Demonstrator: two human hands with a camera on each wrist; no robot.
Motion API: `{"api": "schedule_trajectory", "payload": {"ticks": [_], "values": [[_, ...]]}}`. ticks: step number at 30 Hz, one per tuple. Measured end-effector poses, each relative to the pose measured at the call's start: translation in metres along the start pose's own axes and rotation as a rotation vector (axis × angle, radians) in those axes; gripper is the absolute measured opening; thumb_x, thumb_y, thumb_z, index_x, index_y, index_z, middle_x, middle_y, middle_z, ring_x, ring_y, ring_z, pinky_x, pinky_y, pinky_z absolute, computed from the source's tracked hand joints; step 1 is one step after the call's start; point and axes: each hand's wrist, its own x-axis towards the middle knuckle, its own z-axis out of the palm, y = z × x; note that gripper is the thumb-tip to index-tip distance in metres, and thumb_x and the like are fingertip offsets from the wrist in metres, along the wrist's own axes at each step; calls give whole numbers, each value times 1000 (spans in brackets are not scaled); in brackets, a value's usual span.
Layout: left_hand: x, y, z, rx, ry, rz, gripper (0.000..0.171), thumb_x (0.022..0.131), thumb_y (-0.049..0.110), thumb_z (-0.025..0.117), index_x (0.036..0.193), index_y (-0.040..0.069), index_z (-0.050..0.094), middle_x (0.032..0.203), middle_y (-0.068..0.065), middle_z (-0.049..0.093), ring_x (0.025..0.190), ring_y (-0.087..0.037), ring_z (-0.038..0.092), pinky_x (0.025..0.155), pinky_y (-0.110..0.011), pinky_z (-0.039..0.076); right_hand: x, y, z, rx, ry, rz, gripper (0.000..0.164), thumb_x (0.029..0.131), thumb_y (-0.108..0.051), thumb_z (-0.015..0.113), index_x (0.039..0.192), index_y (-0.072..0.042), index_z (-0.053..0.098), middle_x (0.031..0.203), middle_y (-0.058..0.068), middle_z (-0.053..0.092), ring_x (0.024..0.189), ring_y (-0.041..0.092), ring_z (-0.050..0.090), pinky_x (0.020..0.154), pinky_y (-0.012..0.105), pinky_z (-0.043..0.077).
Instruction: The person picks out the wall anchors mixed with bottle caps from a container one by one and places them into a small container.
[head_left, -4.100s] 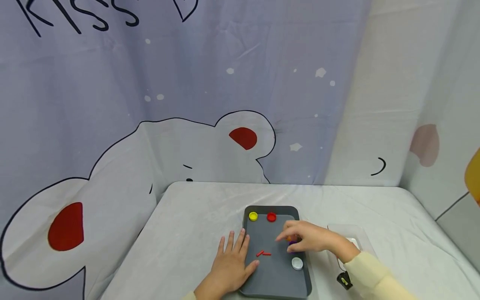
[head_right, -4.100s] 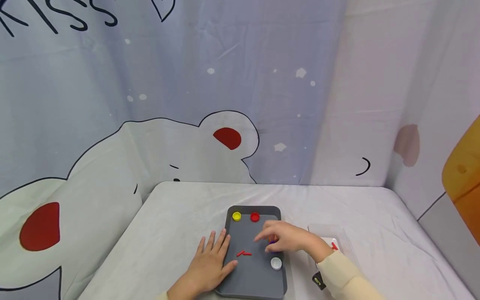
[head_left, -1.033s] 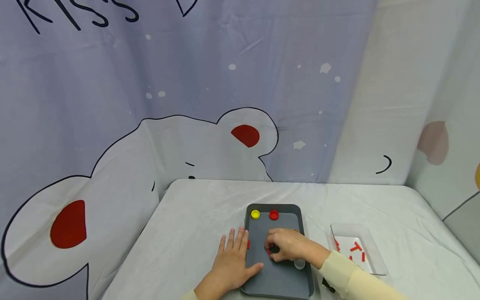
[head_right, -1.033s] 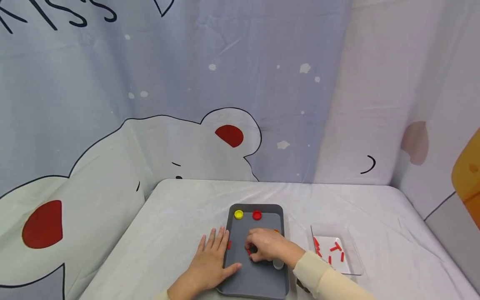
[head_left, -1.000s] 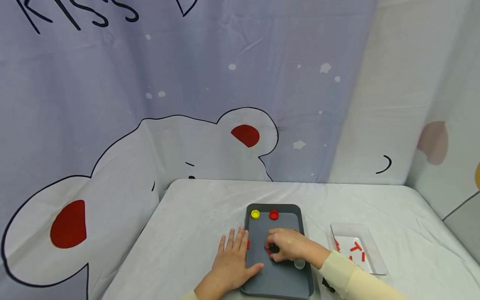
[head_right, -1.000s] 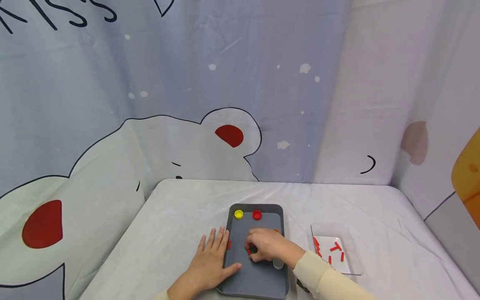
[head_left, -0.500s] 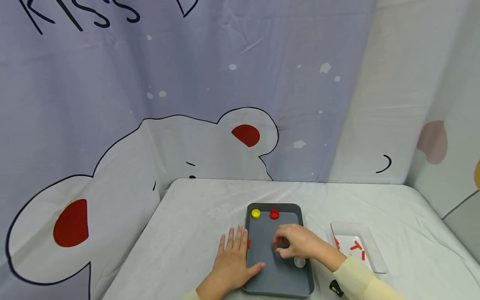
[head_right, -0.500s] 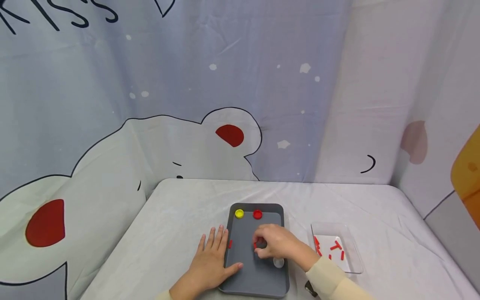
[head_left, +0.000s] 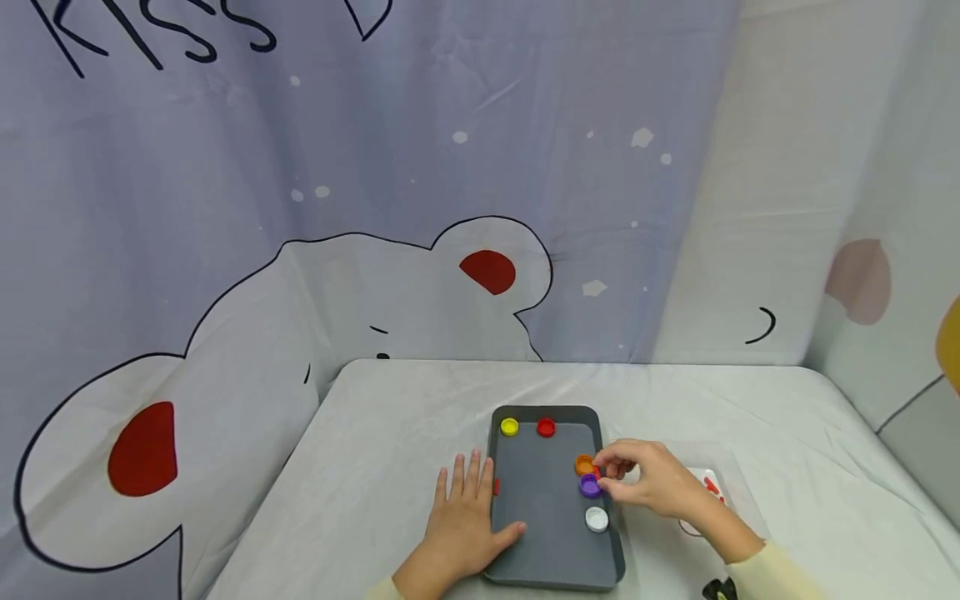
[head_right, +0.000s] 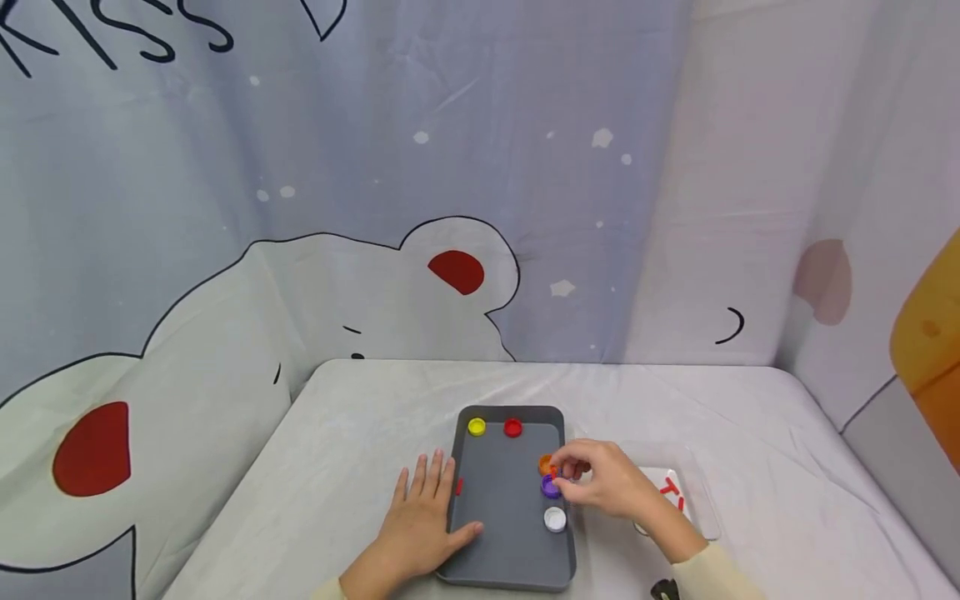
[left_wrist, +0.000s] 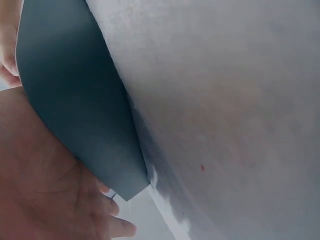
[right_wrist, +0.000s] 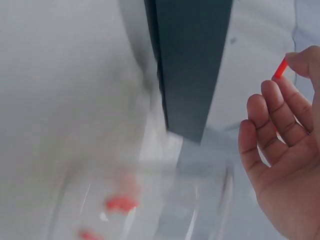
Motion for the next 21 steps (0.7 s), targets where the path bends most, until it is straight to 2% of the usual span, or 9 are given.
{"api": "schedule_trajectory", "payload": {"ticks": [4, 10, 17, 21], "values": [[0, 0, 1, -15, 4, 0, 103, 90, 74, 52, 160, 3, 26, 167, -20, 18, 153, -44, 13, 120, -64, 10, -19, 4, -22, -25, 87, 62, 21, 82, -4, 81, 98, -16, 74, 79, -18, 62, 71, 2, 60, 62, 27, 54], [0, -2, 5, -13, 16, 6, 103, 90, 73, 53, 160, 3, 27, 167, -20, 18, 153, -45, 12, 119, -64, 10, -48, 12, -50, -75, 179, 161, 25, 81, -1, 81, 99, -16, 75, 79, -17, 64, 70, 1, 61, 62, 22, 51], [2, -3, 7, -13, 12, 4, 102, 91, 74, 51, 160, 3, 27, 167, -20, 18, 153, -45, 12, 120, -64, 9, -72, 27, -71, -129, 216, 321, 21, 84, -7, 81, 103, -12, 75, 79, -16, 65, 70, 1, 64, 62, 21, 48], [2, -3, 8, -3, 23, 8, 101, 92, 74, 50, 160, 3, 27, 167, -20, 18, 153, -45, 12, 119, -64, 8, -77, 34, -76, -151, 236, 353, 21, 83, -8, 82, 103, -13, 76, 79, -15, 66, 70, 1, 64, 63, 20, 47]]}}
